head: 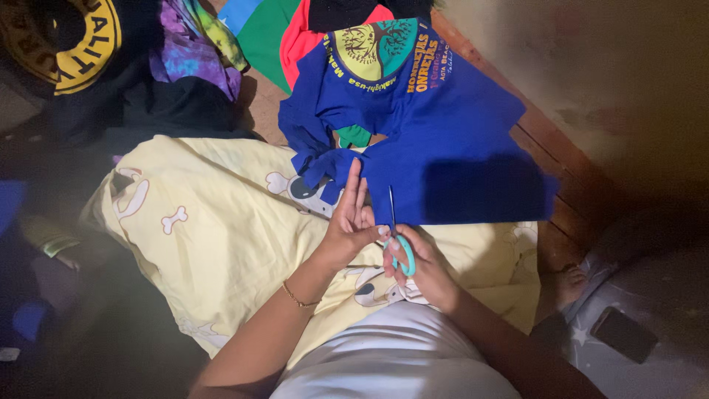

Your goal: The person sits on the floor and uses scissors to cut the sleeve off a blue t-shirt. They repeatedly adjust the fabric and continue cutting along the sleeve seam.

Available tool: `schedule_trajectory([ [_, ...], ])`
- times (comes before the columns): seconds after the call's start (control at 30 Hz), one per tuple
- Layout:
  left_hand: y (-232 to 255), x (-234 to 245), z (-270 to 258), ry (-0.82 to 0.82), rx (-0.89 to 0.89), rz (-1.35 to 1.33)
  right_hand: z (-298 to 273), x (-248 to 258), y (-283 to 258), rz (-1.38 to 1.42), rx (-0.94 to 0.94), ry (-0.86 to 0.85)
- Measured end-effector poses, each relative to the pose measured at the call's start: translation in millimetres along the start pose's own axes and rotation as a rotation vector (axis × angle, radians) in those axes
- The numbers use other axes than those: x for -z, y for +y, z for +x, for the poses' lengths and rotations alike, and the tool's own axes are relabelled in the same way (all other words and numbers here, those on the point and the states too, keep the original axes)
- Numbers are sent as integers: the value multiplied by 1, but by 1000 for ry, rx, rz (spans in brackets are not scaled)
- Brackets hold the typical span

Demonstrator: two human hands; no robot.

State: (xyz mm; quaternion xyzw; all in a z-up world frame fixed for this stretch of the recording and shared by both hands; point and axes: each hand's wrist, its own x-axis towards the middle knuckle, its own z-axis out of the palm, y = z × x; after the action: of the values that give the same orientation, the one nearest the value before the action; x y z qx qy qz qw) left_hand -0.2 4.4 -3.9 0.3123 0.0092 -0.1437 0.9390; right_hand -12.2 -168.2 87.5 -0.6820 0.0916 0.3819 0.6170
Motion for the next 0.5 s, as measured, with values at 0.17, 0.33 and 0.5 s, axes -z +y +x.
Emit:
schedule_trajectory([
  [0.17, -1, 0, 0, -26, -6, -30, 0, -1, -1, -7, -59, 8],
  [0.33, -13, 9, -6, -27, 69, -88, 12, 5, -9, 31, -17, -35],
  [0.5, -20, 18, -9, -53, 60, -68, 14, 2, -7, 13, 28, -23],
])
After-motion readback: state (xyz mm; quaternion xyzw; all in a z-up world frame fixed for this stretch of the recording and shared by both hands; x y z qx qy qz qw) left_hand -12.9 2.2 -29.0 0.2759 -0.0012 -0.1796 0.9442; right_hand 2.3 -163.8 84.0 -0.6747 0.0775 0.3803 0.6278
